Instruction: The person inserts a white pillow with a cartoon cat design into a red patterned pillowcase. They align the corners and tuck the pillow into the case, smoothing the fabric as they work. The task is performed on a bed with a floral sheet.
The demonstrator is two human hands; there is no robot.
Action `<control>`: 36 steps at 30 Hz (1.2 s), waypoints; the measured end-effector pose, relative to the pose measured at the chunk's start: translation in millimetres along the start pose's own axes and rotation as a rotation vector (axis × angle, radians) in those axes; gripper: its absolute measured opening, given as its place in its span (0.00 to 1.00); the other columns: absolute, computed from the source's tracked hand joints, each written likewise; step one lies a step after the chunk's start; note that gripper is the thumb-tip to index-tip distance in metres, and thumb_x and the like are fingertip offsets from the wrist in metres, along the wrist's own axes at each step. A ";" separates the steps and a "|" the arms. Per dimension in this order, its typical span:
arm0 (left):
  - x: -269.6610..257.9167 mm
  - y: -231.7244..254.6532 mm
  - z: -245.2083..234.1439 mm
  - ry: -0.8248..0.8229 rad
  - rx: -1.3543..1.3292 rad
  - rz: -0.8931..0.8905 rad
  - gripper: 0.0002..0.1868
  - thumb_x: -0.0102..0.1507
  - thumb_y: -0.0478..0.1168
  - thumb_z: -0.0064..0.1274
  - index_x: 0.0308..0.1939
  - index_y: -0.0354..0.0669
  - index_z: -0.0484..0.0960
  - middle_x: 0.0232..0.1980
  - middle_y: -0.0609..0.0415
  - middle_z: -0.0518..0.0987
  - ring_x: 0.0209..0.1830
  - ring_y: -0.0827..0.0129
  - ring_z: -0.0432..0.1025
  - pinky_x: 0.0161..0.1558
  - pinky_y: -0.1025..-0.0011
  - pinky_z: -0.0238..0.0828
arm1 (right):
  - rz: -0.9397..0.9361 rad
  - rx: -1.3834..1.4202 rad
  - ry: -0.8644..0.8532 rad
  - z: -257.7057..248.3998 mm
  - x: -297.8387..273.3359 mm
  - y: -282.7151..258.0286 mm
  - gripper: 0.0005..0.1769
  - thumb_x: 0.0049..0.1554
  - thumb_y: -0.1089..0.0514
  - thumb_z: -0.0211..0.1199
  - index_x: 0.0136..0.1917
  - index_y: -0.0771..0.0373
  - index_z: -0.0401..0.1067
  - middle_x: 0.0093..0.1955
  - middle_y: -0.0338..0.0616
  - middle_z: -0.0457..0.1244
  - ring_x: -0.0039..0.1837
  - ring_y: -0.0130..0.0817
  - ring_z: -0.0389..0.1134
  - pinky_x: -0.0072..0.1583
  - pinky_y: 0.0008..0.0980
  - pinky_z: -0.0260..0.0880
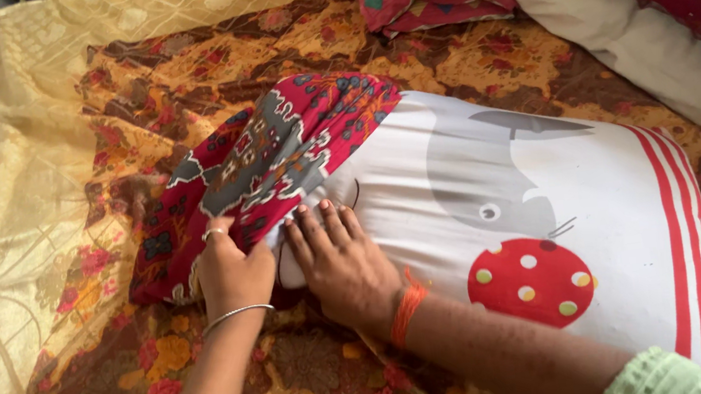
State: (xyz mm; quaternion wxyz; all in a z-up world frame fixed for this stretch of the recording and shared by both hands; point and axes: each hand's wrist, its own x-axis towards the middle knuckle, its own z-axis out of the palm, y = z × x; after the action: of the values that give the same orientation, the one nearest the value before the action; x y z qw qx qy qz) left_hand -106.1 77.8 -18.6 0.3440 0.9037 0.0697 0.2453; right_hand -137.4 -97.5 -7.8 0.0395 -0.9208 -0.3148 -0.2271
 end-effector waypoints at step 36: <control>-30.6 98.6 37.2 0.060 -0.250 -0.235 0.21 0.63 0.51 0.49 0.44 0.35 0.83 0.37 0.33 0.82 0.41 0.40 0.79 0.44 0.50 0.73 | 0.178 0.363 0.125 79.1 52.6 72.4 0.07 0.49 0.53 0.64 0.37 0.58 0.74 0.38 0.48 0.68 0.43 0.52 0.71 0.44 0.49 0.71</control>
State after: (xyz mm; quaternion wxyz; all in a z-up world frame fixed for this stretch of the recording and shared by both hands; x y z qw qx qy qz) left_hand -118.6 -27.4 10.1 0.4777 0.8317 0.1541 0.2371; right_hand -26.3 -108.8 -50.1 0.2439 -0.9069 -0.2650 -0.2187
